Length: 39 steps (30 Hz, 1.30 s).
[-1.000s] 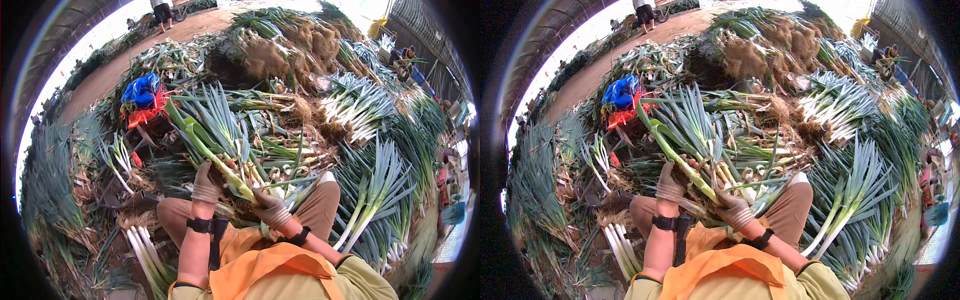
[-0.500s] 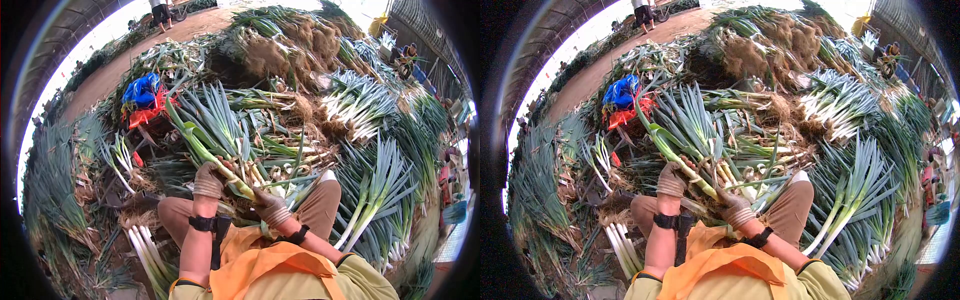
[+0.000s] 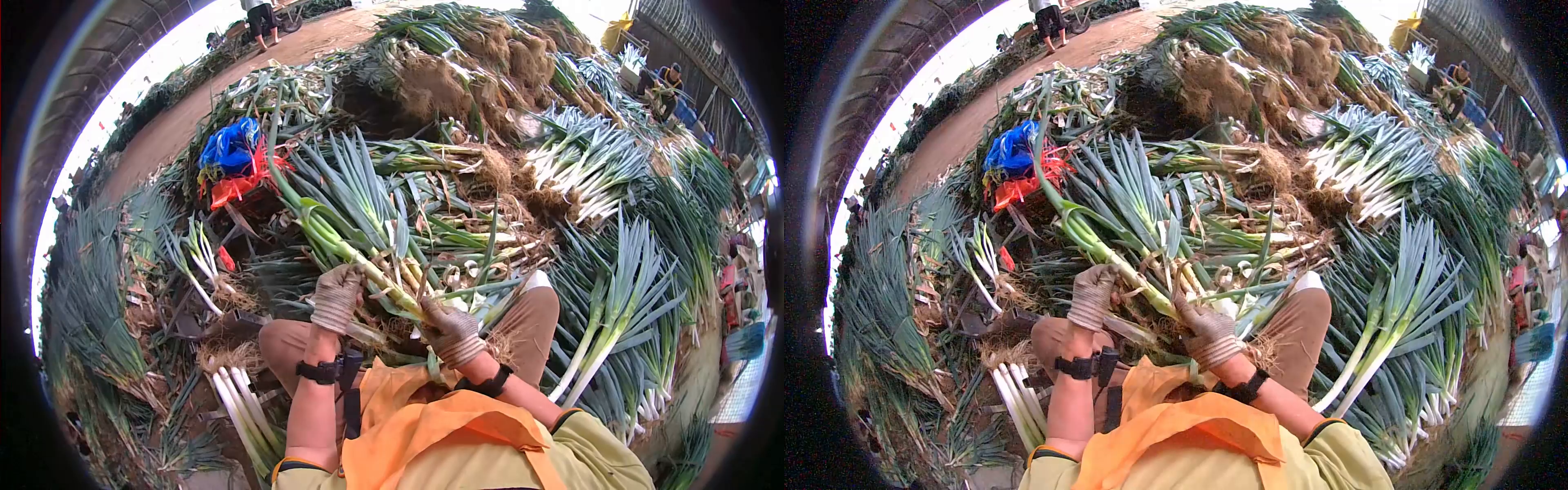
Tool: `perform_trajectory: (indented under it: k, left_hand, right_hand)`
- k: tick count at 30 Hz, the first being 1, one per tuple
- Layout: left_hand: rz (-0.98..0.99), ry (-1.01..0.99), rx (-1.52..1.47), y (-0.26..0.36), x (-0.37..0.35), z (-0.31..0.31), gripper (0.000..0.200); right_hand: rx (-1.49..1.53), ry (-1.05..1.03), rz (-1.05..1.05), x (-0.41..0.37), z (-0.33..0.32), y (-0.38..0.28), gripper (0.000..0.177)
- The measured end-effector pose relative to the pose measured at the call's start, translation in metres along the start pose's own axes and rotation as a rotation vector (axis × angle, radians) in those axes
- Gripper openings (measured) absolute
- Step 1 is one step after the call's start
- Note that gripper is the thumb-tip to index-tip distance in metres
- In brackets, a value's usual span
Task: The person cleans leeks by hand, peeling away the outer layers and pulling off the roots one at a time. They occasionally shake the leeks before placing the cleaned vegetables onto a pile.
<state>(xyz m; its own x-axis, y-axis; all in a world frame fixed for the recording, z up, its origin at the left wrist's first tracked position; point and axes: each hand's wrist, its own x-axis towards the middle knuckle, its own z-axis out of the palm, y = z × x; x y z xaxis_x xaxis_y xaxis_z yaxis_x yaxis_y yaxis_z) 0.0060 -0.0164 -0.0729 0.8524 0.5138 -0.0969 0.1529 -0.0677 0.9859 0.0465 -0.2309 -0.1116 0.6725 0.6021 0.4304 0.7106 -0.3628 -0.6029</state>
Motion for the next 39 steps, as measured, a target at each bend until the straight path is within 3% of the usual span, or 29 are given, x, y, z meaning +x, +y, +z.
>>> perform_trajectory:
  k: [1, 2, 3, 5, 6, 8, 9, 10, 11, 12, 13, 14, 15, 17, 18, 20, 22, 23, 25, 26, 28, 31, 32, 33, 34, 35, 37, 38, 39]
  left_hand:
    - [-0.042, 0.038, -0.077, -0.001, -0.002, 0.004, 0.028]
    - [0.146, 0.074, 0.186, -0.012, 0.003, 0.004, 0.019]
    - [0.148, 0.069, 0.185, -0.019, 0.001, 0.005, 0.019]
    - [0.339, -0.011, 0.209, -0.016, -0.01, 0.017, 0.013]
    - [0.316, -0.09, 0.278, -0.013, -0.02, 0.022, 0.01]
    - [0.314, -0.043, 0.397, -0.007, -0.035, 0.031, 0.016]
    - [0.522, 0.099, 0.644, -0.022, -0.033, 0.026, 0.014]
    - [0.193, -0.038, 0.395, -0.004, -0.039, 0.022, 0.014]
    - [-0.149, -0.085, 0.175, 0.015, -0.044, 0.019, 0.015]
    - [-0.271, -0.063, -0.089, 0.047, -0.05, 0.03, 0.02]
    - [-0.097, -0.186, 0.02, -0.007, -0.023, 0.0, 0.023]
    - [0.067, -0.243, -0.191, -0.018, -0.016, -0.005, 0.024]
    - [0.034, -0.13, 0.028, -0.004, -0.019, 0.003, 0.021]
    - [0.016, -0.134, 0.203, -0.015, -0.011, 0.005, 0.015]
    - [-0.092, -0.093, 0.207, -0.016, -0.011, 0.006, 0.011]
    - [-0.071, -0.019, 0.035, 0.004, -0.032, 0.047, 0.014]
    - [0.037, -0.01, 0.2, -0.007, -0.025, 0.039, 0.022]
    - [0.077, -0.107, 0.535, -0.015, -0.019, 0.026, 0.02]
    - [0.43, -0.026, 0.695, -0.022, -0.023, 0.032, 0.017]
    - [0.652, 0.004, 0.779, -0.017, -0.022, 0.039, 0.018]
    - [0.496, -0.059, 0.676, -0.005, -0.027, 0.044, 0.015]
    - [0.659, -0.21, 0.682, -0.022, -0.038, 0.058, 0.016]
    - [0.742, -0.289, 0.644, -0.026, -0.048, 0.072, 0.016]
    - [0.637, -0.319, 0.651, -0.027, -0.058, 0.082, 0.015]
    - [0.441, -0.431, 0.503, -0.017, -0.064, 0.08, 0.016]
    - [0.384, -0.548, 0.223, -0.017, -0.071, 0.084, 0.015]
    - [0.555, -0.804, 0.373, -0.004, -0.086, 0.086, 0.012]
    - [0.54, -0.907, 0.511, 0.012, -0.085, 0.081, 0.009]
    - [0.113, -0.91, 0.144, 0.025, -0.088, 0.075, 0.011]
  right_hand:
    - [0.025, 0.002, 0.02, -0.001, 0.001, 0.0, 0.049]
    - [0.024, 0.004, 0.022, -0.003, 0.004, 0.003, 0.049]
    - [0.092, 0.038, 0.024, -0.006, 0.009, 0.008, 0.048]
    - [0.153, 0.074, 0.028, -0.009, 0.013, 0.015, 0.047]
    - [0.176, 0.012, 0.112, -0.01, 0.014, 0.016, 0.046]
    - [0.394, -0.075, 0.243, -0.015, 0.034, 0.025, 0.044]
    - [0.386, -0.064, 0.214, -0.025, 0.038, 0.036, 0.042]
    - [0.378, -0.053, 0.185, -0.023, 0.03, 0.033, 0.041]
    - [0.175, -0.047, 0.097, -0.004, -0.009, -0.004, 0.039]
    - [0.703, -0.019, 0.345, -0.014, 0.038, 0.011, 0.039]
    - [0.71, -0.037, 0.35, -0.015, 0.042, 0.018, 0.04]
    - [0.717, -0.055, 0.355, -0.017, 0.045, 0.024, 0.04]
    - [0.174, -0.178, 0.204, -0.008, 0.01, 0.004, 0.041]
    - [0.029, -0.169, 0.167, -0.004, -0.002, -0.006, 0.04]
    - [-0.037, -0.189, 0.215, -0.002, -0.006, -0.012, 0.037]
    - [0.001, -0.108, 0.231, -0.012, 0.016, 0.017, 0.036]
    - [0.118, -0.086, 0.185, -0.014, 0.044, 0.016, 0.034]
    - [0.182, -0.094, 0.232, -0.018, 0.041, 0.017, 0.032]
    - [0.262, -0.115, 0.332, -0.017, 0.028, 0.031, 0.027]
    - [0.239, -0.079, 0.282, -0.016, 0.024, 0.029, 0.027]
    - [0.212, -0.064, 0.264, -0.014, 0.02, 0.028, 0.029]
    - [0.148, -0.116, 0.267, -0.012, 0.032, 0.035, 0.026]
    - [0.801, -0.072, 0.651, -0.002, 0.036, 0.031, 0.031]
    - [1.278, -0.059, 0.959, 0.001, 0.033, 0.026, 0.027]
    - [1.693, 0.106, 1.338, 0.016, 0.017, 0.006, 0.028]
    - [1.406, 0.051, 1.237, 0.016, 0.034, 0.032, 0.024]
    - [1.209, 0.081, 0.926, 0.002, 0.043, 0.049, 0.023]
    - [1.176, 0.097, 0.785, 0.0, 0.044, 0.05, 0.021]
    - [1.188, 0.129, 0.687, -0.002, 0.045, 0.05, 0.021]
